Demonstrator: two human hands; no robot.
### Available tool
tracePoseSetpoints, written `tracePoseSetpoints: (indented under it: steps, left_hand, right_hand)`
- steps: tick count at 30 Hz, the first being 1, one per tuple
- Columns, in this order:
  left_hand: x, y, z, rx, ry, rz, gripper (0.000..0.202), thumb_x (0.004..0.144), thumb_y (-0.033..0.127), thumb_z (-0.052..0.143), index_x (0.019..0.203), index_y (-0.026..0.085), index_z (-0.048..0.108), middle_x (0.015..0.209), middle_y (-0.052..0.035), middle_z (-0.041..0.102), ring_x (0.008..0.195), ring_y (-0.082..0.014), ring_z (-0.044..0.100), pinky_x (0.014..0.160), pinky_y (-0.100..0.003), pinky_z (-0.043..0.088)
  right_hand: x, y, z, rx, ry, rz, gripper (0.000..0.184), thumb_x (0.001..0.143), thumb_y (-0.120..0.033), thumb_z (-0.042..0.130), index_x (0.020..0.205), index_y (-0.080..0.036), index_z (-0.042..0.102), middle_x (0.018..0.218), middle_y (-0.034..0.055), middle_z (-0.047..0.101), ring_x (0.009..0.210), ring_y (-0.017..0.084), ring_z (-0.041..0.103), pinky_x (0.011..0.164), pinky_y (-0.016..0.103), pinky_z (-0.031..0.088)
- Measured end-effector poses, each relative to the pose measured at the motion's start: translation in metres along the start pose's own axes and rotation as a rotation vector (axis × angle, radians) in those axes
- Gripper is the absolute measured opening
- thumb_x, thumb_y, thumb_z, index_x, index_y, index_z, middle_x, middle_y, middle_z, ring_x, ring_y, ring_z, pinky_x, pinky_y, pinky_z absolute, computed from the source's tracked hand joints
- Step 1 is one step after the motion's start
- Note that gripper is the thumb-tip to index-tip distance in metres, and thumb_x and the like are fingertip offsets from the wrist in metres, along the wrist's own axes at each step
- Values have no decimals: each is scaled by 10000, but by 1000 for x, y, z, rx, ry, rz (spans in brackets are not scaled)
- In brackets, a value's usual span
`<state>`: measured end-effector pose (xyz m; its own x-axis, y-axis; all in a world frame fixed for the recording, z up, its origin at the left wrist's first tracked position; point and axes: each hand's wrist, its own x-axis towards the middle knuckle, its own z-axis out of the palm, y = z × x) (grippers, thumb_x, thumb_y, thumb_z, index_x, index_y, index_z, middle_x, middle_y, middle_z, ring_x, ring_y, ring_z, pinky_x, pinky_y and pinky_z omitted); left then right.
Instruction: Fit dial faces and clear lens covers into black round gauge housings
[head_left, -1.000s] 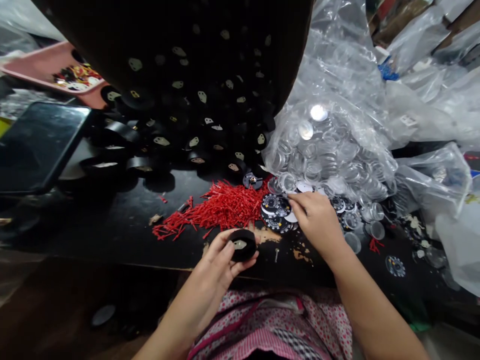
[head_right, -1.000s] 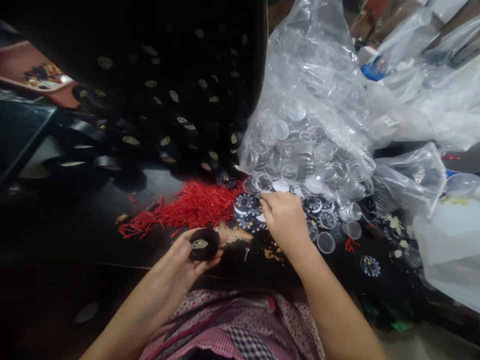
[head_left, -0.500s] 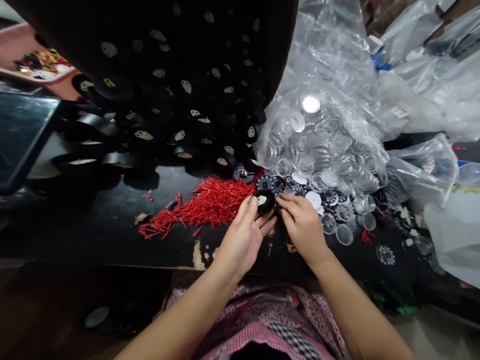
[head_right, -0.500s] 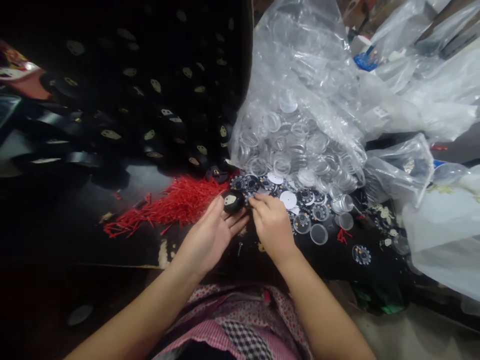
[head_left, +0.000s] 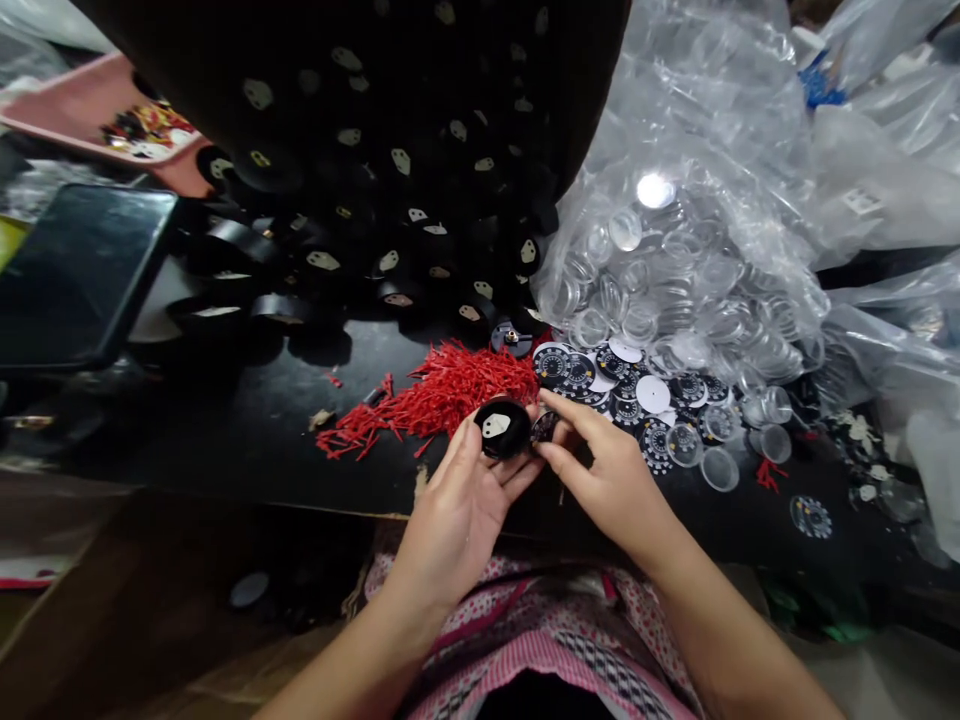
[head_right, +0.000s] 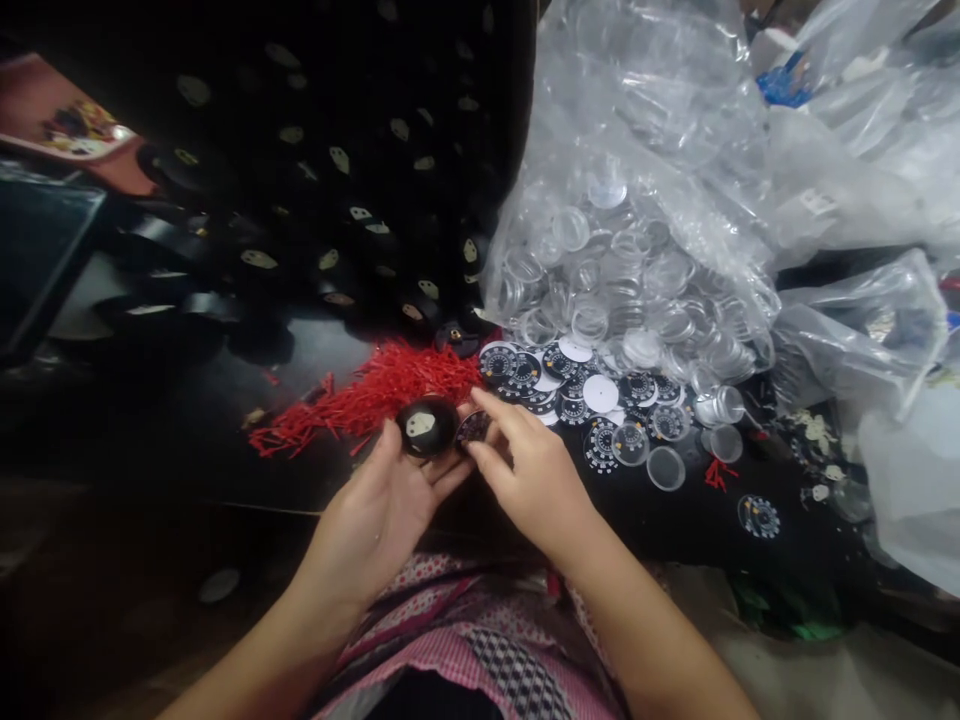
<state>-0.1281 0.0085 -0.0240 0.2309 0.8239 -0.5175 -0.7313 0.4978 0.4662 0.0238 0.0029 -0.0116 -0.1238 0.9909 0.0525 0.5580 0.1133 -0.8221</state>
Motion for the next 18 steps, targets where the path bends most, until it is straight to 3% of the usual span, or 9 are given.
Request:
tracePoseSetpoints:
  steps: [4, 5, 8, 10, 18]
  left_hand:
    - [-3, 2, -7, 44, -39, 9, 339, 942, 382, 583, 1253, 252, 624, 1217, -87, 705, 1117, -227, 660, 969, -389, 538]
    - [-4, 2, -8, 62, -34, 19, 345, 938, 364, 593, 1268, 268, 620, 1232, -76, 700, 1127, -217, 655, 968, -368, 538]
    - [-7, 2, -9, 130, -11, 43, 337, 921, 309, 626, 1257, 285, 644, 1312, -34, 662, 1203, -196, 607, 949, -279, 537]
    - [-9, 1, -7, 164, -12, 47, 327, 915, 305, 635, 1240, 284, 663, 1344, -18, 643, 1260, -198, 566, 948, -247, 530]
    - [-15, -7, -4, 225, -56, 11, 313, 869, 306, 690, 1181, 320, 705, 1359, -4, 633, 1308, -250, 533, 1021, -317, 506]
  right_hand:
    - [5, -1, -8, 92, 42, 122, 56, 861, -235, 664, 900, -210, 695, 840, 7, 583, 738, 138, 557, 714, 290, 475]
    - [6, -2, -9, 160, 53, 158, 63, 860, -268, 670, 845, -208, 684, 841, 7, 592, 749, 139, 567, 709, 284, 476]
    - [5, -6, -11, 390, 51, 261, 103, 866, -321, 671, 875, -218, 672, 849, 0, 656, 792, 143, 617, 734, 276, 493]
    - [5, -10, -10, 424, 57, 282, 102, 872, -315, 668, 922, -227, 674, 878, -3, 691, 816, 143, 638, 751, 272, 498]
    - [2, -30, -3, 149, 156, 182, 38, 888, -254, 623, 883, -216, 621, 823, 2, 670, 742, 146, 625, 666, 271, 483]
